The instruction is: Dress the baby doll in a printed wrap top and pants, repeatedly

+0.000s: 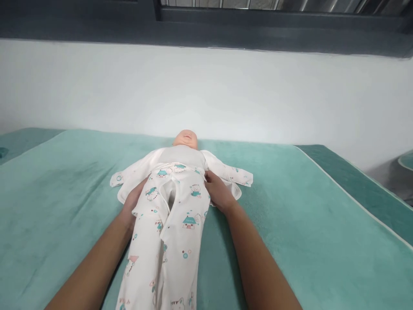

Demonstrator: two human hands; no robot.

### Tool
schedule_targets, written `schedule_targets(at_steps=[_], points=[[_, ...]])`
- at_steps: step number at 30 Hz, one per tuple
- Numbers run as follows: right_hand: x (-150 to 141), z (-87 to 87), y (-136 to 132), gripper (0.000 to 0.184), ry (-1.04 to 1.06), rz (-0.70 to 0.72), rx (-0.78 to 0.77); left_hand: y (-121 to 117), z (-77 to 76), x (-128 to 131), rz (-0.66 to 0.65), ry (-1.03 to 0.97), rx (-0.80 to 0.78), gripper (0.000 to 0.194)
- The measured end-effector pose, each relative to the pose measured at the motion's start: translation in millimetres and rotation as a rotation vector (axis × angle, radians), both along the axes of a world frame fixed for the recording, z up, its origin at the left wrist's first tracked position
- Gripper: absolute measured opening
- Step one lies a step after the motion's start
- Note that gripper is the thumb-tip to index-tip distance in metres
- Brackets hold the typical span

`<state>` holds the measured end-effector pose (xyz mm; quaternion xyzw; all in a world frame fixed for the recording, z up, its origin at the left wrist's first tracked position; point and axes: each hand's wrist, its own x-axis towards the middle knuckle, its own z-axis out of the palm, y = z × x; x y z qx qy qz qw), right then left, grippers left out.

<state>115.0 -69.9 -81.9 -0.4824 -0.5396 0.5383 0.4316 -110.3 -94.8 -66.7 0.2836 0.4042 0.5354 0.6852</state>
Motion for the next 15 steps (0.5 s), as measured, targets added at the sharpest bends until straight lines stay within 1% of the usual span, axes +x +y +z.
schedule_targets(at_steps=[2,4,7,10,13,15], points=[[1,0.3,-1,0.034,-0.024,-0.023,-0.002,-1,0.3,-3,-0.006,0.014,-0.006,0.037],[0,3.5,-5,0.031,0.001,-0.003,0.016,-1,-0.2,-6,-0.031,0.0,0.009,0.036],[-1,9.3,-10,0.028,0.06,0.048,0.053,-3,-2.5,-11,-0.081,0.02,0.074,0.045],[-2,10.3,-11,0.029,0.054,0.066,0.068,-6,-3.9,-12,-0.103,0.143,0.162,0.052],[-3,7.9,-9,0.028,0.03,0.078,0.072,-8,-1.9,-12,-0.087,0.258,0.257,0.043],[-4,7.5,-8,0.025,0.007,0.086,0.082,-8,-0.1,-10,-0.018,0.333,0.296,0.035]])
